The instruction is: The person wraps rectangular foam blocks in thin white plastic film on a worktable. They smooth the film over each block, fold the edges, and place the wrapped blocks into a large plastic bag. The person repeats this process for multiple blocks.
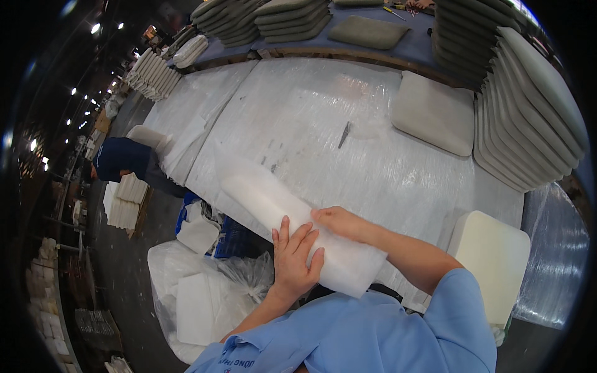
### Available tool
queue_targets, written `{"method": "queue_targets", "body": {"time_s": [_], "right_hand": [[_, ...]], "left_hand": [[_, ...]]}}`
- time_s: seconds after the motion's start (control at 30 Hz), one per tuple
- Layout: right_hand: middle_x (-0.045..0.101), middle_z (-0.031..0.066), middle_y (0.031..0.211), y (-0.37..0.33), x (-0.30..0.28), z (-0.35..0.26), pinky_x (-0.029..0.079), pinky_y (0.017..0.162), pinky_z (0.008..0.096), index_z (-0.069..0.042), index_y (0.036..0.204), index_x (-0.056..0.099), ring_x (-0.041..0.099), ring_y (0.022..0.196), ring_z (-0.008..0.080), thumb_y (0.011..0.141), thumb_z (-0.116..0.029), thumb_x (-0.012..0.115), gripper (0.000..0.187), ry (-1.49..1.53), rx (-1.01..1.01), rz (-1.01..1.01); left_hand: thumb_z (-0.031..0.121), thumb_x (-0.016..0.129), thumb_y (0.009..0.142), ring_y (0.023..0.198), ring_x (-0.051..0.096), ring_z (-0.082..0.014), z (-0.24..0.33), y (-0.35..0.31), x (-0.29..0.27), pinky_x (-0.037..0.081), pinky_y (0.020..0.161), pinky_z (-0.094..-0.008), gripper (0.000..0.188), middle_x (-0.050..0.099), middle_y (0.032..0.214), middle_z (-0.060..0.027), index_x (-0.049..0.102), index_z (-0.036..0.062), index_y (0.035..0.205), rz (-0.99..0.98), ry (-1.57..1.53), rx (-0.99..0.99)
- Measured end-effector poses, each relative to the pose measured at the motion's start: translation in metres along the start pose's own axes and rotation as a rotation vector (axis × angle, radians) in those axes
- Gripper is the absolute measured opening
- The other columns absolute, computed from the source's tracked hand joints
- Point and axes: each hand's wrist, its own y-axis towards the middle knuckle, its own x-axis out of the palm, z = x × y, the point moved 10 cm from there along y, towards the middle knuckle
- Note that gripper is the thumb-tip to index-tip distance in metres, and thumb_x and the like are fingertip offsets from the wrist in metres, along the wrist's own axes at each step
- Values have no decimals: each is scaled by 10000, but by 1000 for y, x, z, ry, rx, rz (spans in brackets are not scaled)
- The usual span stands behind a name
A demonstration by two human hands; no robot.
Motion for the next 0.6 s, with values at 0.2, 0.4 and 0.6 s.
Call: {"method": "queue_targets", "body": {"time_s": [0.2, 0.4, 0.6], "right_hand": [[681, 153, 1255, -36, -12, -13, 541, 853, 375, -45, 1305, 680, 677, 1010, 276, 1033, -448, 577, 497, -465, 190, 28], [716, 179, 1098, -50, -29, -10, 526, 867, 434, -7, 1137, 726, 667, 1021, 267, 1045, -448, 549, 484, -695, 141, -79], [710, 215, 1108, -41, -11, -23, 513, 905, 419, 29, 1140, 713, 670, 1052, 266, 1065, -532, 476, 613, -538, 77, 141]], "left_hand": [[274, 666, 887, 1484, 306, -495, 6, 6, 1, 135, 1211, -659, 437, 595, 1415, -140, 708, 34, 1250, -19, 38, -21], [272, 675, 880, 1482, 308, -501, 7, 4, 2, 155, 1201, -670, 438, 600, 1407, -140, 712, 28, 1241, -30, 47, -23], [264, 670, 880, 1488, 292, -511, 5, 3, 2, 153, 1199, -677, 460, 575, 1436, -151, 695, 12, 1263, -34, 55, -55]]}}
